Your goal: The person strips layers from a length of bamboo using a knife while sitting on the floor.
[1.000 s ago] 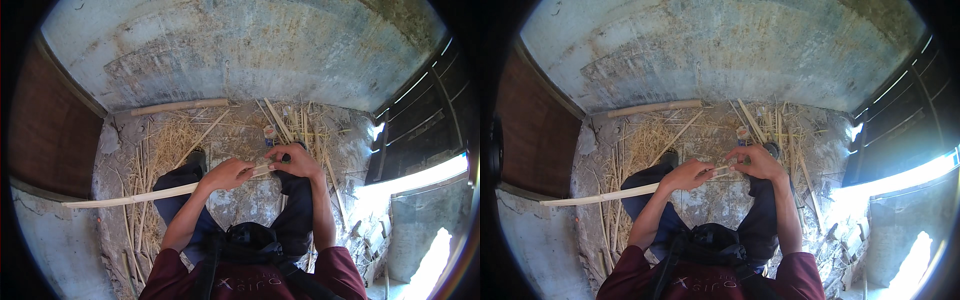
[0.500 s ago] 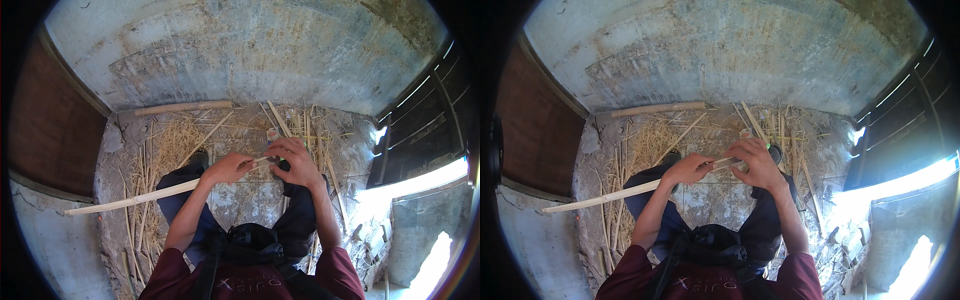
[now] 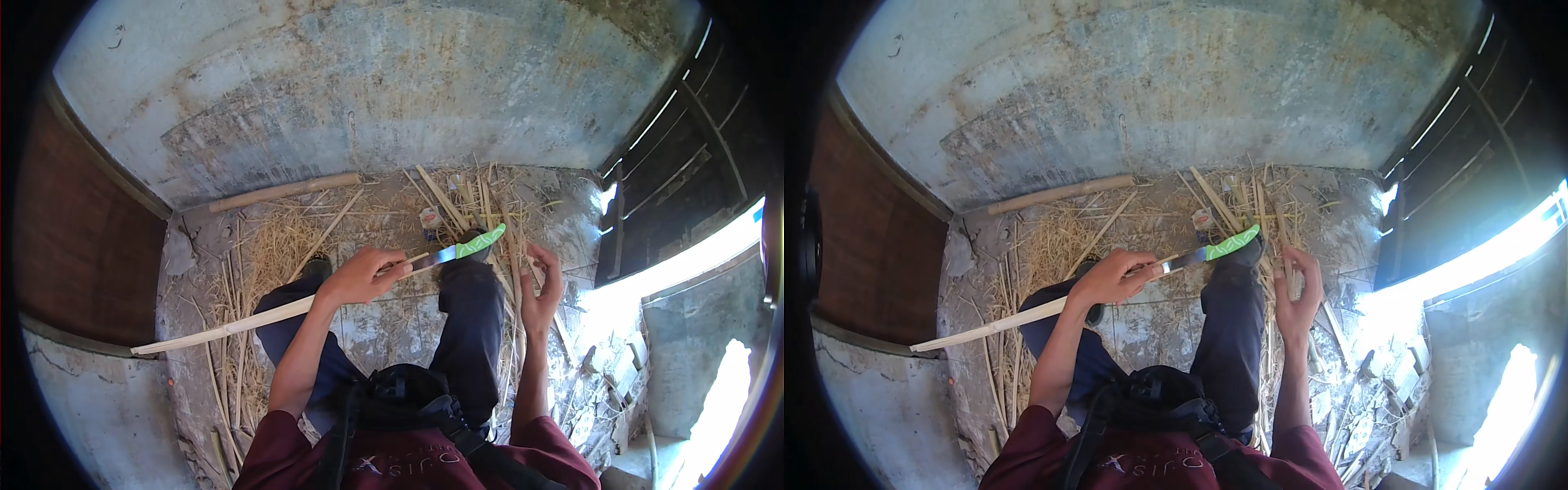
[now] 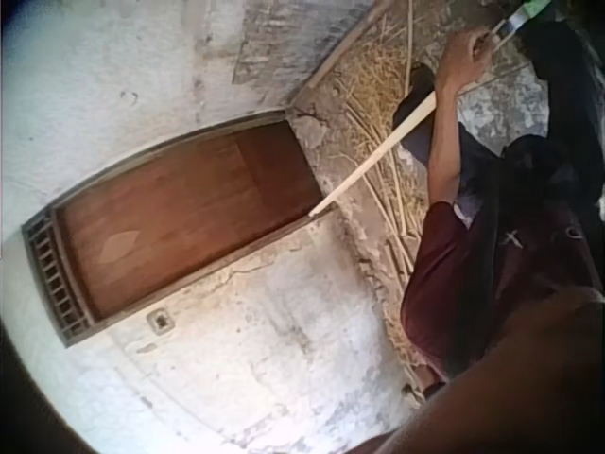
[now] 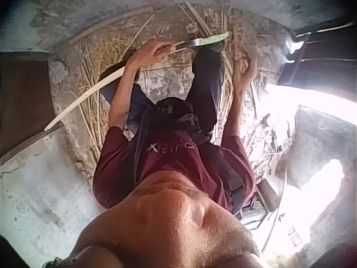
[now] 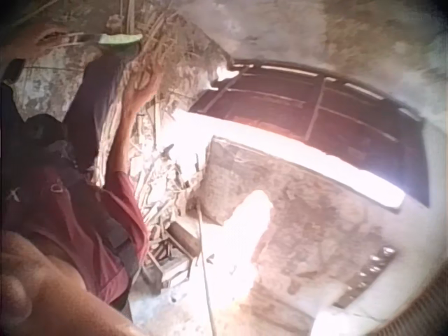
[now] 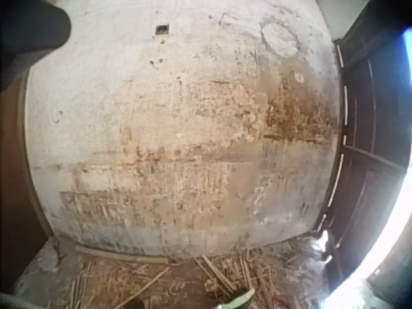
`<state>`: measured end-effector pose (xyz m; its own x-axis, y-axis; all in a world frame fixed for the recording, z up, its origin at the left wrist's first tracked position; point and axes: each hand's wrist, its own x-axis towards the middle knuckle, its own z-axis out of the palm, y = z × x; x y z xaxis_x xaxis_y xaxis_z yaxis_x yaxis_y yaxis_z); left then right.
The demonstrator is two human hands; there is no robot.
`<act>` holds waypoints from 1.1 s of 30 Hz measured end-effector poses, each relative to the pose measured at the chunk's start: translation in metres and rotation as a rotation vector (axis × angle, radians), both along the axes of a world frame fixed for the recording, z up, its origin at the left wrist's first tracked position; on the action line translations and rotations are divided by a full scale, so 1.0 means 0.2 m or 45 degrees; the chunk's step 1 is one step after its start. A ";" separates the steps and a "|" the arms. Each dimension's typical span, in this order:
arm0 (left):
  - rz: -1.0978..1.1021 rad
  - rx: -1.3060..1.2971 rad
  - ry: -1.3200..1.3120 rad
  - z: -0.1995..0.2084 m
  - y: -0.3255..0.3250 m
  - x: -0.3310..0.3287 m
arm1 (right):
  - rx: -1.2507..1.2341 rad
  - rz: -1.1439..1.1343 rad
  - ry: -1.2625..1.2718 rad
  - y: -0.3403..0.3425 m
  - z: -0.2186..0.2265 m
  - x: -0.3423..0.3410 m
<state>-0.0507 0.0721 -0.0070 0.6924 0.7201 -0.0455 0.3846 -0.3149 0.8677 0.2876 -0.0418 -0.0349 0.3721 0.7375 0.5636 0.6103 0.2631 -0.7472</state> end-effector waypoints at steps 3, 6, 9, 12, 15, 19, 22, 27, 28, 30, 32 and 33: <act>0.005 0.355 -0.016 -0.01 -0.05 0.03 | -0.054 0.021 0.368 -0.07 -0.16 0.08; 0.064 0.423 0.046 0.05 -0.12 0.08 | -0.137 0.140 0.714 -0.12 -0.21 0.07; 0.127 0.461 0.047 0.09 -0.16 0.11 | -0.374 0.340 0.869 -0.16 -0.15 -0.04; 0.181 0.469 -0.012 0.14 -0.21 0.15 | -0.438 0.582 0.917 -0.14 -0.07 -0.19; 0.201 0.469 -0.070 0.19 -0.25 0.18 | -0.402 0.750 0.897 -0.11 0.01 -0.33; 0.194 0.504 -0.108 0.20 -0.32 0.20 | -0.286 0.869 0.965 -0.06 0.07 -0.43; 0.199 0.504 -0.108 0.23 -0.36 0.21 | -0.249 0.814 0.962 -0.03 0.12 -0.47; 0.202 0.511 -0.100 0.25 -0.40 0.20 | -0.222 0.809 1.045 -0.04 0.13 -0.50; 0.199 0.510 -0.105 0.25 -0.40 0.20 | -0.224 0.823 1.088 -0.04 0.14 -0.50; 0.191 0.523 -0.121 0.25 -0.41 0.20 | -0.245 0.849 1.057 -0.04 0.12 -0.50; 0.183 0.552 -0.145 0.25 -0.42 0.20 | -0.257 0.878 1.063 -0.05 0.11 -0.50; 0.182 0.560 -0.146 0.25 -0.42 0.20 | -0.259 0.892 1.085 -0.05 0.11 -0.49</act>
<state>-0.0110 -0.0116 0.0427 0.5676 0.7425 0.3556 0.3606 -0.6126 0.7033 0.1890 -0.0515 -0.0122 0.0455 0.9847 0.1681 -0.3557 0.1732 -0.9184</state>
